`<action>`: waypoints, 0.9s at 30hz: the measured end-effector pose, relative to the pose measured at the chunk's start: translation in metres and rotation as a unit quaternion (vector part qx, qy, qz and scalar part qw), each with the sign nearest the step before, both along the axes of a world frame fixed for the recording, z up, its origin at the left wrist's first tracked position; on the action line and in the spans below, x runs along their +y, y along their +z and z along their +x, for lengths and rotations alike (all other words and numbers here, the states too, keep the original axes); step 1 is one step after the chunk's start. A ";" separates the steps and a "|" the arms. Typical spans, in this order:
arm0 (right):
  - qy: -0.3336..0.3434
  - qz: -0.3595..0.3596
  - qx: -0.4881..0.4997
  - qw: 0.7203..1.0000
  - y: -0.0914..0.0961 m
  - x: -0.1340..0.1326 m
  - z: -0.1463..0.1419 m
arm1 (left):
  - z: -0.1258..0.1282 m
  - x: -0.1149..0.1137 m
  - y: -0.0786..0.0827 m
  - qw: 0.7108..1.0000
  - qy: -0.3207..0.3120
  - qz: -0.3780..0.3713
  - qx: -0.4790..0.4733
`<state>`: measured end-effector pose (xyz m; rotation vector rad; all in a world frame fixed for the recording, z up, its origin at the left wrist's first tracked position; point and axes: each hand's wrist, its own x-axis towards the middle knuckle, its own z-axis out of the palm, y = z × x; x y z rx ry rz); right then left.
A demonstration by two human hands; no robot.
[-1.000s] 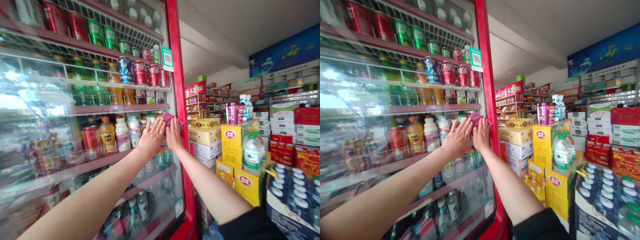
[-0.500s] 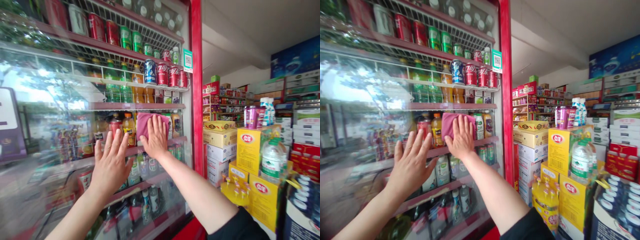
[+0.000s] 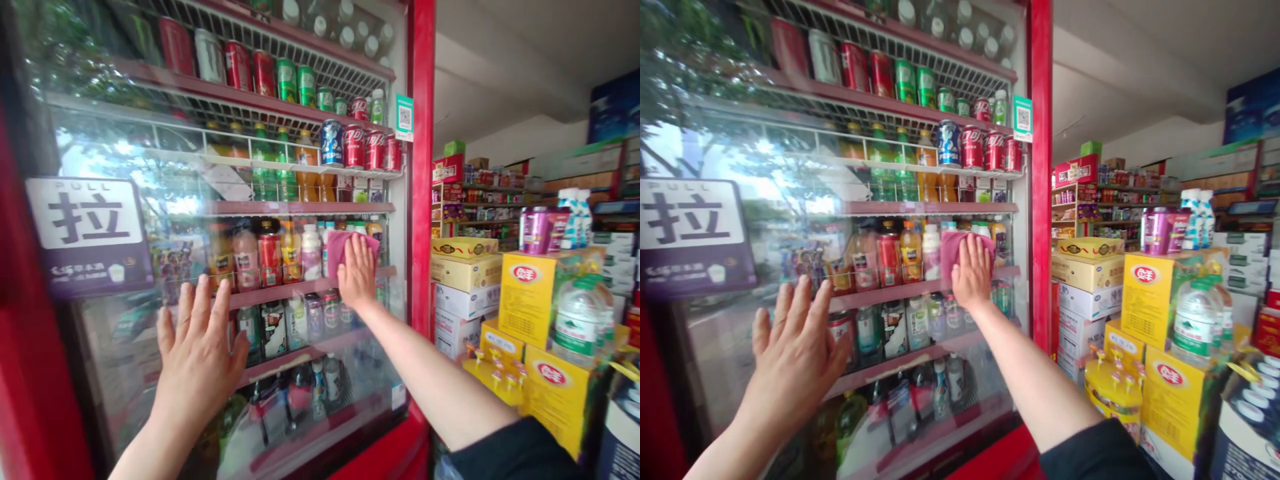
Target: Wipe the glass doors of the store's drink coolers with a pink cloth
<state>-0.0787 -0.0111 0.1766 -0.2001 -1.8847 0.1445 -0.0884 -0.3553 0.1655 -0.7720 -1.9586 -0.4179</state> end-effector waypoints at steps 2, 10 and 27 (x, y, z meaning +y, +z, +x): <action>-0.029 -0.022 0.014 0.999 -0.005 0.009 0.001 | -0.004 -0.017 -0.002 1.000 0.021 0.008 -0.001; -0.047 0.012 0.009 0.999 0.008 -0.121 -0.036 | -0.016 -0.055 -0.008 0.998 0.059 0.011 0.013; 0.187 0.310 -0.063 0.930 -0.005 -0.254 -0.064 | 0.001 -0.118 -0.019 0.993 0.111 0.035 0.006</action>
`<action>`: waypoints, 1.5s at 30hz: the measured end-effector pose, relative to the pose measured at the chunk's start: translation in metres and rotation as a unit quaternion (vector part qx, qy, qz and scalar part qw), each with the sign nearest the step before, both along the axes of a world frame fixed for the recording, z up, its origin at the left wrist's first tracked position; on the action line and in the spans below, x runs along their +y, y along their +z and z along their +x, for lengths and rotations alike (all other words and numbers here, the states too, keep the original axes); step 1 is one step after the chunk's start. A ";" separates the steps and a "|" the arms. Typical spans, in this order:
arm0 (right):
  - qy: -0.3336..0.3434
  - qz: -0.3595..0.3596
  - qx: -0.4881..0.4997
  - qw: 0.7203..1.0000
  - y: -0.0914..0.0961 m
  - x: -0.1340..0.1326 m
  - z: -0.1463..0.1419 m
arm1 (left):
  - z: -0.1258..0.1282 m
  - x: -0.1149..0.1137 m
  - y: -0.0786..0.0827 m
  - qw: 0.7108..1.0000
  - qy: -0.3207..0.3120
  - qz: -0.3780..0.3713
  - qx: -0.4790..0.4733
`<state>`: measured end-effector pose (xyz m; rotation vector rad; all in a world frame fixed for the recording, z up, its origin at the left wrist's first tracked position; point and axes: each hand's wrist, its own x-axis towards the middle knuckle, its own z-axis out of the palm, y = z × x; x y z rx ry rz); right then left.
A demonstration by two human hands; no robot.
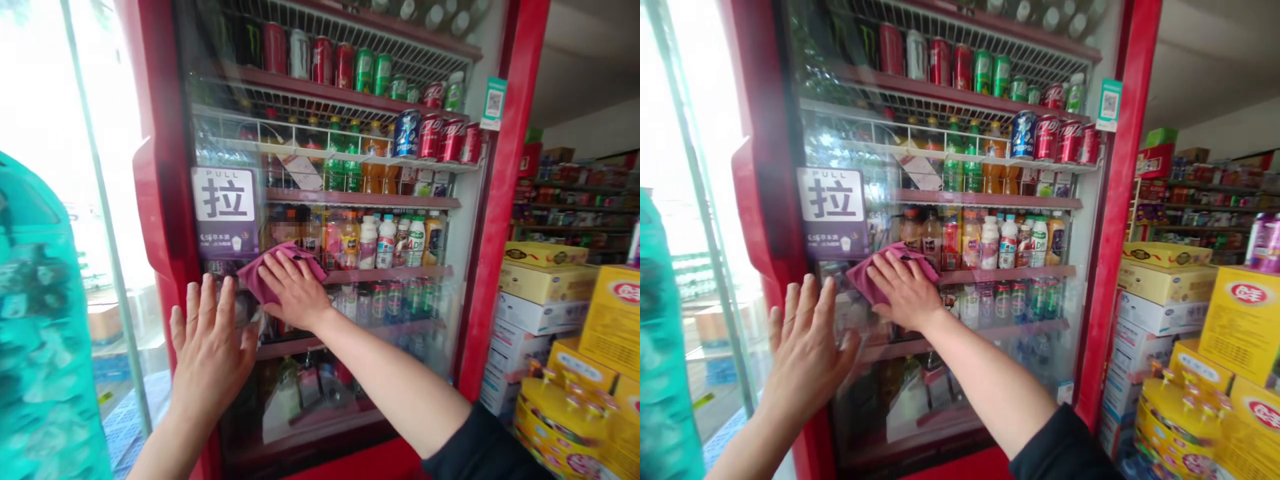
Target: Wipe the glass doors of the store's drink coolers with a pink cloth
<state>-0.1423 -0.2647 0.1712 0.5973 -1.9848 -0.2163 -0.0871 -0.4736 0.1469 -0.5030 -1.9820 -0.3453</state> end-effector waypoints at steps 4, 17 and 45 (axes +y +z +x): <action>-0.075 -0.068 0.013 0.995 -0.028 0.053 0.019 | 0.007 -0.021 -0.014 0.999 0.018 0.015 -0.025; -0.074 -0.218 0.042 0.972 0.034 -0.052 -0.003 | 0.014 -0.036 -0.023 0.999 0.006 0.012 -0.047; -0.137 -0.241 -0.013 0.961 -0.053 0.011 0.030 | 0.022 0.019 -0.022 0.993 -0.097 0.052 -0.043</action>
